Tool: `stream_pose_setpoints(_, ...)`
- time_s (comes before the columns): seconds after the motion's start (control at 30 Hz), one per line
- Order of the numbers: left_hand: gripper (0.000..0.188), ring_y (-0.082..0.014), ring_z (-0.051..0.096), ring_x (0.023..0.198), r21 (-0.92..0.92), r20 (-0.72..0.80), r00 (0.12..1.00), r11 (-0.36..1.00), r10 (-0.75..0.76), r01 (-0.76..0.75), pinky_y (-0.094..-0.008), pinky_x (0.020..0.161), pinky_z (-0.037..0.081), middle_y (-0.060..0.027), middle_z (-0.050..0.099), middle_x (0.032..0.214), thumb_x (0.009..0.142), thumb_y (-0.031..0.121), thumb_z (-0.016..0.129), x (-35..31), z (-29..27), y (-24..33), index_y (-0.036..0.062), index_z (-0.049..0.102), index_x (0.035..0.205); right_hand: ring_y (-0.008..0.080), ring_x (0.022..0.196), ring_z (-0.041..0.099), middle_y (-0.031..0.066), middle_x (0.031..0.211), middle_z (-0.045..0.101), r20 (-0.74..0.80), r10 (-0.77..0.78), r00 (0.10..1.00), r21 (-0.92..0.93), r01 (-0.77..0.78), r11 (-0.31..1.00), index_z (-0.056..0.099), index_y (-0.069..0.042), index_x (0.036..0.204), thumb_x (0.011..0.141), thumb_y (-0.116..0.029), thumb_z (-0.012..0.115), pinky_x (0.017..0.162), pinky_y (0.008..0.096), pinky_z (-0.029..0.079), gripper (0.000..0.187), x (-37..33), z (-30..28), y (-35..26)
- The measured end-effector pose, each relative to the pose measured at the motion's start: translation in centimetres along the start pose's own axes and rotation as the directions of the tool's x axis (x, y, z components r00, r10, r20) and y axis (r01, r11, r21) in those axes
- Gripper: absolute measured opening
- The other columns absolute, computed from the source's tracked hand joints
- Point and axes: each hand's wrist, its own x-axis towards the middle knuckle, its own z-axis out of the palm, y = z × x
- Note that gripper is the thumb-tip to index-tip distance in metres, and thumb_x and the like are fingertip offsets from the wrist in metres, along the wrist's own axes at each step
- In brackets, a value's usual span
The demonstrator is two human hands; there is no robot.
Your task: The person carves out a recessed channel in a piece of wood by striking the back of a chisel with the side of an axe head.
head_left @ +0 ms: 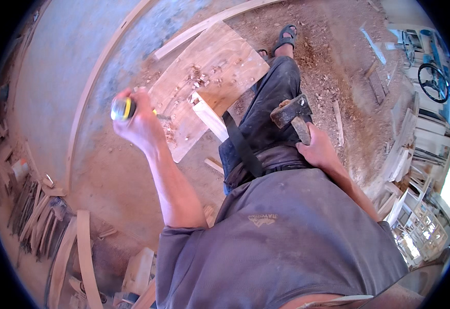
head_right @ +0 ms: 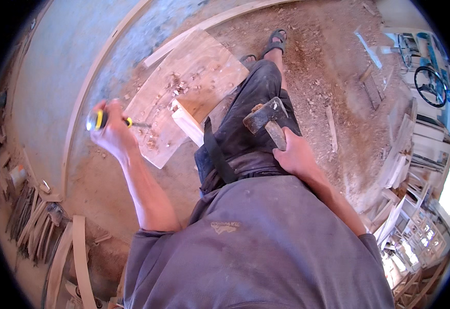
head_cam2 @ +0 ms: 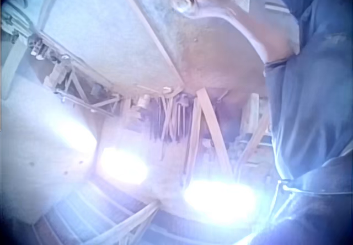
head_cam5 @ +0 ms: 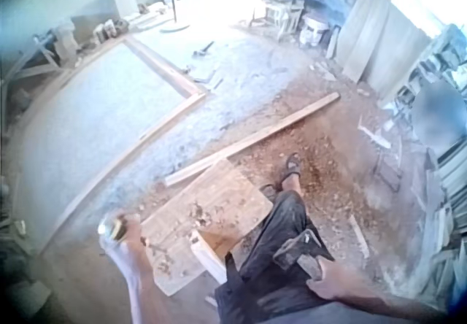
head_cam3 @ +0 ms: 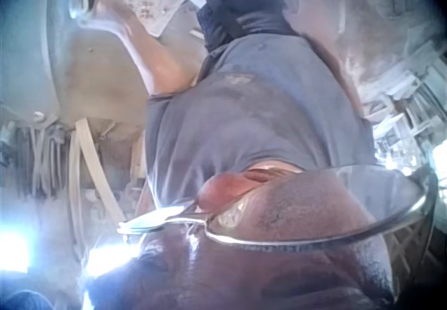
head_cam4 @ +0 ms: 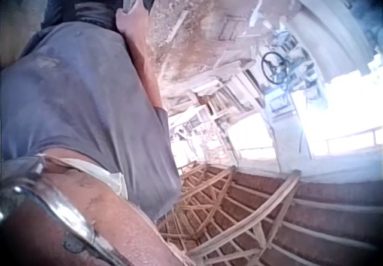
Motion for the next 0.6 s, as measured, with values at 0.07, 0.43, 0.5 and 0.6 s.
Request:
stream_pose_setpoints(0.07,0.013,-0.0130,0.060,0.065,0.323,0.172,0.959,0.932,-0.227,0.163,-0.0317,0.060,0.047,-0.0067,0.068,0.077,0.081,0.010,0.074,1.0,0.3,-1.6,0.0007,0.072,0.091,0.0483,0.103,0.065,0.0307,0.105,0.068,0.041,-0.005,0.999,0.027,0.004,1.000,0.058,-0.001,0.123,0.082,-0.019,0.069,0.090,0.0512,0.051,0.046,0.2,0.6,-0.1)
stream_pose_setpoints(0.43,0.024,-0.0454,0.069,0.093,0.655,0.571,0.759,0.731,-0.312,-0.192,-0.0494,0.082,0.054,-0.0282,0.071,0.092,0.076,0.009,0.065,-2.2,5.1,-8.5,0.0027,0.073,0.098,0.0485,0.100,0.065,0.0307,0.100,0.068,0.121,-0.026,0.992,0.062,0.019,0.998,0.058,-0.001,0.119,0.082,-0.017,0.068,0.088,0.0522,0.050,0.042,1.6,1.2,-0.5)
stream_pose_setpoints(0.5,0.025,-0.0452,0.069,0.094,0.674,0.597,0.725,0.704,-0.342,-0.224,-0.0500,0.083,0.054,-0.0279,0.071,0.093,0.077,0.009,0.063,-1.8,5.7,-9.1,0.0035,0.073,0.099,0.0472,0.102,0.065,0.0303,0.102,0.068,0.133,-0.021,0.991,0.067,0.012,0.998,0.058,0.000,0.121,0.081,-0.017,0.069,0.089,0.0487,0.051,0.044,1.9,1.2,-0.4)
stream_pose_setpoints(0.6,0.026,-0.0450,0.070,0.094,0.724,0.586,0.728,0.633,-0.356,-0.273,-0.0507,0.082,0.054,-0.0272,0.072,0.095,0.077,0.010,0.063,-1.6,5.1,-8.6,0.0033,0.073,0.100,0.0464,0.102,0.065,0.0301,0.103,0.068,0.156,-0.004,0.988,0.059,-0.006,0.998,0.058,0.001,0.121,0.081,-0.016,0.069,0.089,0.0467,0.051,0.045,2.1,0.9,-1.0)
